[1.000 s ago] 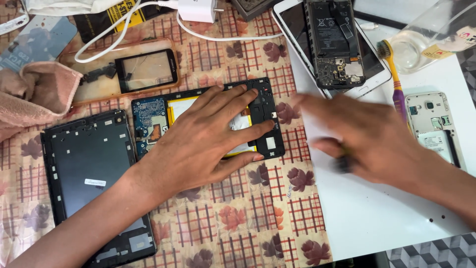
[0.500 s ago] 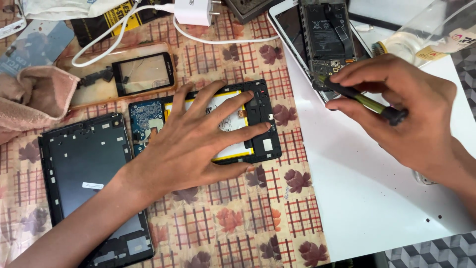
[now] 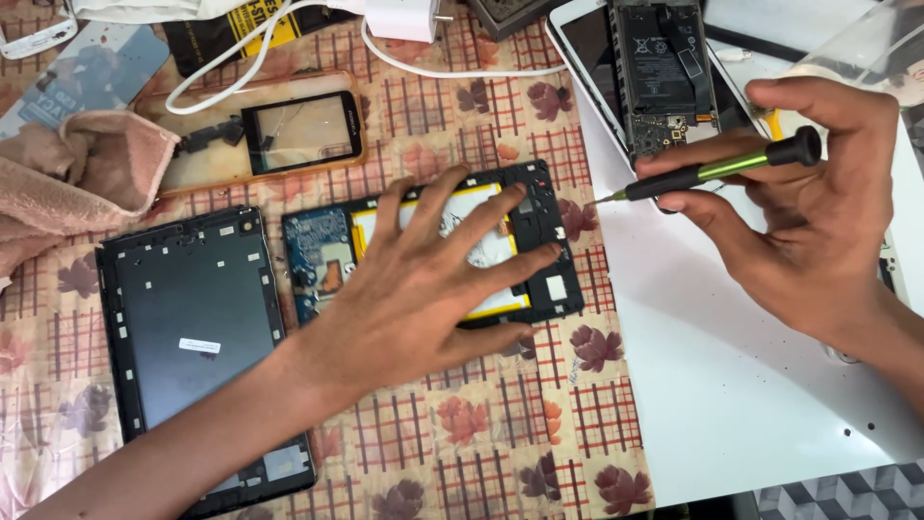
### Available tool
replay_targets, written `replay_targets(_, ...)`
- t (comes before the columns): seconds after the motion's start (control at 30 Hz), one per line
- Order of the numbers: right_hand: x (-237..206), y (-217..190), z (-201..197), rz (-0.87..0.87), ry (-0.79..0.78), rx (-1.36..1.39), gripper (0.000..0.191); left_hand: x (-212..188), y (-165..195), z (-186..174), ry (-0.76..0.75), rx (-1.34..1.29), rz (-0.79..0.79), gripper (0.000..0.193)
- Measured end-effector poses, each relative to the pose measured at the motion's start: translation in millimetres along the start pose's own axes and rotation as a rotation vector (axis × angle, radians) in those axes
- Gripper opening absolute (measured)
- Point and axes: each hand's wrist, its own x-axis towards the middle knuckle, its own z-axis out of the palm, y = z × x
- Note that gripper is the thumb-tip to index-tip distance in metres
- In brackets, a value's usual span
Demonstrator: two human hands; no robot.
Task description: The person uses a screwdriver to remove screws from a disassembled tablet and detaches a small black plastic component from the motherboard. The person then reattaches the component and secures it with screws.
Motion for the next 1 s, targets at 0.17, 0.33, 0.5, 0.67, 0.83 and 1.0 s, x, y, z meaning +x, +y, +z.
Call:
replay_targets(0.17,-4.0,1.1,4.1,0.068,-0.008,0.025,0.065,0.3,21.0,3.4,0.022,-0.034,-0.040,0.068)
replay_targets(0.33,-9.9,3.8,13.2,0.092,-0.025,0.169,0.060,0.2,29.6,1.7,-0.042,-0.135,-0.081,0.082)
replay_targets(0.5,-14.0,0.3,20.1,0.142,-0.017,0.255,0.060,-3.0,46.4,2.5,-0.062,-0.085,-0.077,0.088)
replay_targets(0.67,-12.9,0.0,21.6,0.174,-0.026,0.266,0.062,-6.1,51.2,1.6,-0.101,-0.088,-0.087,0.096)
replay_targets(0.83,-12.4,0.5,21.2,0.151,-0.051,0.274,0.062,-5.6,51.6,0.4,-0.113,-0.134,-0.087,0.094)
replay_targets(1.0,-12.6,-0.2,19.4,0.138,-0.060,0.229,0.062,-4.7,52.6,-15.7,-0.078,-0.126,-0.088,0.079)
